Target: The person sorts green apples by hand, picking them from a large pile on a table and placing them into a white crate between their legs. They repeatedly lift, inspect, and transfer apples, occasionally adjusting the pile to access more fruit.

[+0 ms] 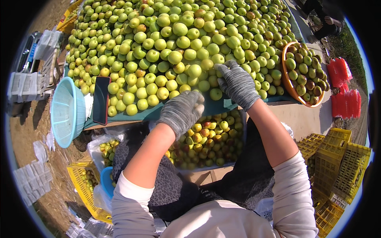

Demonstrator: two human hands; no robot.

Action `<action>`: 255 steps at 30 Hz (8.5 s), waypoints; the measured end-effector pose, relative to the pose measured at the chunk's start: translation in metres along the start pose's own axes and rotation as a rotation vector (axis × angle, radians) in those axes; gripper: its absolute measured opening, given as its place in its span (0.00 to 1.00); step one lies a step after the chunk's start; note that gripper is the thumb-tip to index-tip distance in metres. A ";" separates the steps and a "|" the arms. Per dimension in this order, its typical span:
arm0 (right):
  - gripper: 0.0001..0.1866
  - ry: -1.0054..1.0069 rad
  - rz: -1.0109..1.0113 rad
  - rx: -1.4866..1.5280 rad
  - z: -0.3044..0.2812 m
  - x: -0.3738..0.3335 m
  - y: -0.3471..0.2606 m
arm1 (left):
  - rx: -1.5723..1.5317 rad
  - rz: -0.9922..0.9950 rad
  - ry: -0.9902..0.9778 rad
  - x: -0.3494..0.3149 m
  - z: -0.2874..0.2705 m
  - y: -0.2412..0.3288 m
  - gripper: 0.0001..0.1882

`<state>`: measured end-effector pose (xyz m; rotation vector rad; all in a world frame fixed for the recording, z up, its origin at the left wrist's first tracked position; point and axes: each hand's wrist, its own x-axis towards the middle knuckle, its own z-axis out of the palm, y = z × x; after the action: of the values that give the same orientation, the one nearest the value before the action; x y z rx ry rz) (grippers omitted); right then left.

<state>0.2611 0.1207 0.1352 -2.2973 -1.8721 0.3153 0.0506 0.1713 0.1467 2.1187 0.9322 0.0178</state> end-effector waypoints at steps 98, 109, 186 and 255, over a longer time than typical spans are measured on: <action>0.11 0.200 0.083 -0.333 -0.061 0.143 0.055 | -2.002 -0.197 0.162 0.062 -0.049 -0.030 0.13; 0.19 0.042 0.036 -0.144 -0.015 0.190 -0.067 | -1.889 -0.193 0.143 0.073 -0.047 -0.038 0.15; 0.15 -0.335 -0.380 0.833 -0.067 0.180 0.000 | -1.831 -0.122 -0.036 0.087 -0.073 -0.044 0.23; 0.20 0.442 -0.138 0.620 -0.081 0.123 0.023 | -2.023 0.072 -0.259 0.049 -0.058 -0.039 0.28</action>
<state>0.3276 0.2368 0.2006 -1.6517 -1.4408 0.2864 0.0442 0.2562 0.1450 0.2251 0.2401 0.4801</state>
